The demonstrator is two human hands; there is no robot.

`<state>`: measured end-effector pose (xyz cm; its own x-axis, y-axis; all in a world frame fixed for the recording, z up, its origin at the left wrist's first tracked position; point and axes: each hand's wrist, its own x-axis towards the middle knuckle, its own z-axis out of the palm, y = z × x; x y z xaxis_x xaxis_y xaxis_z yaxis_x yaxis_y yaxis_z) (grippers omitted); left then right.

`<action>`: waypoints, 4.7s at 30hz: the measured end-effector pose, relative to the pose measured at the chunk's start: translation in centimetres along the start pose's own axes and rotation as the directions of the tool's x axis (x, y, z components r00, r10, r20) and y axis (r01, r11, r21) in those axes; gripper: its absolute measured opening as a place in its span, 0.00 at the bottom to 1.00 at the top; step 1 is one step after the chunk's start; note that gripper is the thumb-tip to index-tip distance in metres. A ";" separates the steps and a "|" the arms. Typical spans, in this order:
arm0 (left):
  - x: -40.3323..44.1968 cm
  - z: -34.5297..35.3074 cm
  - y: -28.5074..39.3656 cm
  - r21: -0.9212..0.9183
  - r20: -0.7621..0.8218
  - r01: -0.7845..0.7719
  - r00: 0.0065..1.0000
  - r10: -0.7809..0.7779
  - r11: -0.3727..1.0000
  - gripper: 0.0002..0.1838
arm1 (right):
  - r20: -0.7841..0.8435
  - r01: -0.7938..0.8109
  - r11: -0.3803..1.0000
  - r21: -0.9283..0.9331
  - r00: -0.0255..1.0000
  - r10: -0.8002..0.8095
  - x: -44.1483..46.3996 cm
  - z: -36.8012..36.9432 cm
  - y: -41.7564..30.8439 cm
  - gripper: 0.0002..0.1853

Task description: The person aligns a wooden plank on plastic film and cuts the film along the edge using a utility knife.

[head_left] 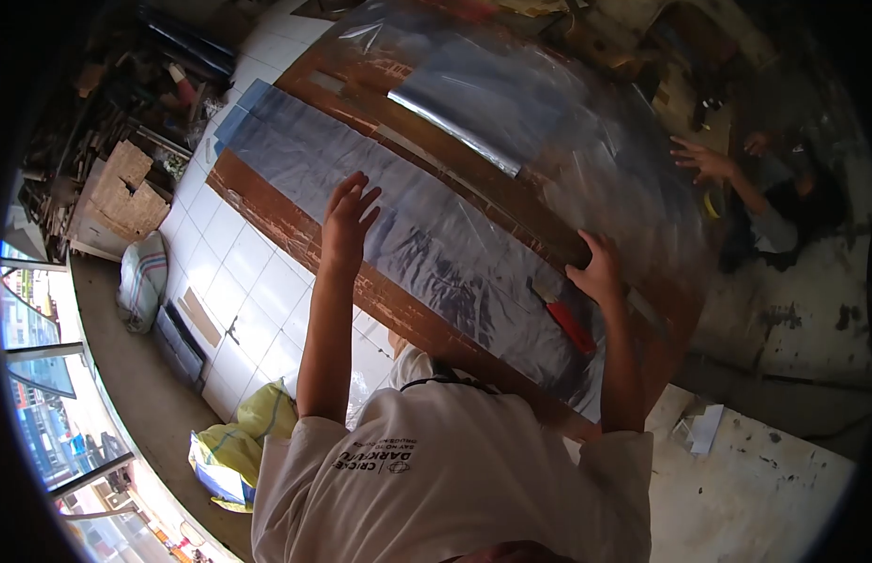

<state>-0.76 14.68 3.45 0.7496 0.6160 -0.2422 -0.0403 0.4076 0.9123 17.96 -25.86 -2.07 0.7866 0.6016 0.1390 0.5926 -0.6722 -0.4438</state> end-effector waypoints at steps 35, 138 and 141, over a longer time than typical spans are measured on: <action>-7.8 3.9 -9.0 0.496 0.349 -0.397 0.906 0.241 0.772 0.14 | -0.143 0.053 0.988 -0.147 0.987 -0.074 3.4 8.0 -14.8 0.11; -16.2 10.4 -9.2 0.084 0.949 -0.961 0.158 0.273 0.262 0.26 | 0.095 -0.286 -0.693 0.662 0.949 -0.301 -10.6 6.8 -17.2 0.43; -15.6 8.6 -10.4 0.096 0.964 -0.981 0.134 0.228 0.171 0.27 | 0.234 -0.324 -0.594 0.736 0.946 -0.226 -11.5 4.7 -18.1 0.47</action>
<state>-6.37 -4.92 0.57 0.7282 -0.4749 0.4942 -0.6789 -0.5990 0.4247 -2.61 -18.64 0.23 0.5693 0.8218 0.0245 -0.7348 0.5219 -0.4333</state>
